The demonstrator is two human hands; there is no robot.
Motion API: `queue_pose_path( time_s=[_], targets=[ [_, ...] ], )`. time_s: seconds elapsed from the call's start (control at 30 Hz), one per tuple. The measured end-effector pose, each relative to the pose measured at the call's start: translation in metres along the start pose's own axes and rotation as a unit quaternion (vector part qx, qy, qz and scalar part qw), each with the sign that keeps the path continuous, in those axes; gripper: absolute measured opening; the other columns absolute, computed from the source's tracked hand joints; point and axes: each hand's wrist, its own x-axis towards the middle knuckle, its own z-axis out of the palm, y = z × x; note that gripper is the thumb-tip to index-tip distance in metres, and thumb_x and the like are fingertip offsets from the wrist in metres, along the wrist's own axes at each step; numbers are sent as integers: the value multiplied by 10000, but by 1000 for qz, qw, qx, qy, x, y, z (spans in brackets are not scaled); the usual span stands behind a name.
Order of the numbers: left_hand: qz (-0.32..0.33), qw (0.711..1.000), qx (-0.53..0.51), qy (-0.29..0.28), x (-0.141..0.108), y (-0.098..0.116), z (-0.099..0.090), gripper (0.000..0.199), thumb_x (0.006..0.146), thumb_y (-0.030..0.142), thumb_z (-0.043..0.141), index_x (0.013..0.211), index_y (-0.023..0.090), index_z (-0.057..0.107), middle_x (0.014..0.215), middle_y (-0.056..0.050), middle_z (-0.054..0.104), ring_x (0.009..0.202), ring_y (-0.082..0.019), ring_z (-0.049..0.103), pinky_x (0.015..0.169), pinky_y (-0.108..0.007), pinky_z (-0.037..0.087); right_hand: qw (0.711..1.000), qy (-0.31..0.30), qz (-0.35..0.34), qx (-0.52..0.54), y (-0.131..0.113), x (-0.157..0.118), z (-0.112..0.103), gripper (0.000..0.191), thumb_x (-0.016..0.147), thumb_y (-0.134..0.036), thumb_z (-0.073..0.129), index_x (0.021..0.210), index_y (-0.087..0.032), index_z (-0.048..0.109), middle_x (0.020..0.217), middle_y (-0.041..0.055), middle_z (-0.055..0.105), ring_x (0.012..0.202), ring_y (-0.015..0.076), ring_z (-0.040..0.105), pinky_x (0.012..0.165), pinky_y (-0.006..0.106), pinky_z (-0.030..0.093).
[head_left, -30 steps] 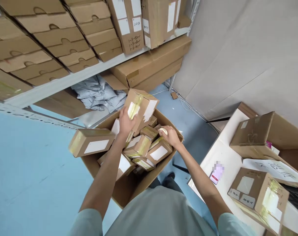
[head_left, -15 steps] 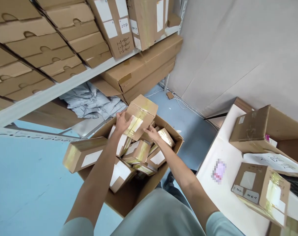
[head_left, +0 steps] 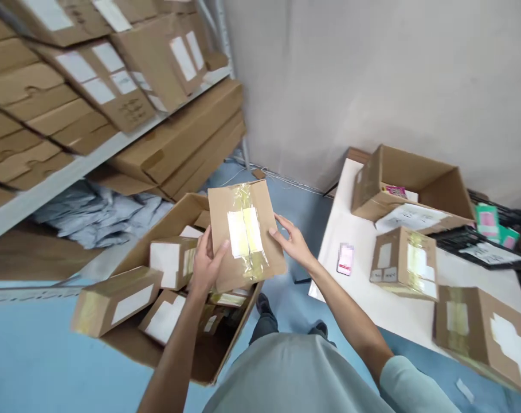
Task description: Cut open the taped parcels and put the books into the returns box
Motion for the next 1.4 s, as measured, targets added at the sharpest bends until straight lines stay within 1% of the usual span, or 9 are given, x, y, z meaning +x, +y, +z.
queue_pose_path(
  time_s=[0.13,0.4,0.53,0.67,0.87,1.0,1.1,1.23,1.4],
  targets=[
    [-24,995,-76,-63,-56,36,101,772,978,584,737,1645,268,508,1678,-146,555,1503,-364,606,1245,-511,542,997,68,14,-35,22,-78,-104,676,1014,-709,671,1538,-284,705,1599,91,664,1609,351,477,1339,578,383],
    [-15,974,-80,-209,-148,105,317,804,977,601,740,1663,263,492,1716,-142,521,1522,-366,592,1238,-499,549,975,207,77,-14,116,-225,-291,707,1018,-718,639,1550,-257,691,1631,94,635,1591,330,499,1365,537,355],
    [-40,956,-87,-276,-180,135,409,796,945,572,774,1630,246,535,1664,-151,585,1490,-377,621,1223,-529,556,961,248,119,-7,153,-277,-365,698,1009,-698,656,1550,-259,690,1634,85,632,1609,331,472,1365,531,353],
    [-61,941,-92,-320,-205,145,477,773,904,520,807,1583,234,572,1634,-156,614,1443,-359,659,1223,-519,550,952,268,148,-5,180,-301,-415,705,998,-679,674,1554,-245,683,1639,89,628,1609,325,474,1367,519,349],
    [-87,925,-114,-352,-219,129,552,727,857,505,824,1499,232,619,1602,-154,643,1398,-336,686,1220,-524,539,948,254,188,-33,213,-321,-470,687,1017,-654,672,1572,-249,668,1679,69,587,1655,322,418,1386,524,306],
    [-85,917,-115,-372,-214,126,588,731,824,550,847,1440,209,649,1553,-162,668,1410,-342,672,1212,-513,545,951,232,191,-67,219,-341,-502,637,1055,-588,626,1576,-224,664,1645,94,617,1577,328,535,1335,527,397],
    [-68,927,-107,-353,-222,126,590,727,830,585,843,1420,204,655,1557,-165,647,1391,-334,676,1195,-500,561,951,223,193,-99,216,-349,-510,569,1073,-486,594,1554,-195,684,1597,124,658,1477,344,638,1232,515,519],
    [-37,936,-109,-333,-237,127,572,667,938,600,752,1475,228,619,1532,-154,659,1391,-312,674,1181,-485,575,948,219,175,-149,214,-343,-502,510,1063,-366,598,1538,-214,700,1475,126,753,1276,336,755,1117,491,594],
    [-49,943,-85,-319,-209,139,585,648,969,491,755,1545,243,595,1545,-140,676,1393,-313,684,1187,-489,580,946,207,194,-156,223,-305,-508,574,1061,-346,606,1604,-161,626,1319,140,819,1144,300,780,1076,447,603]
  ],
)
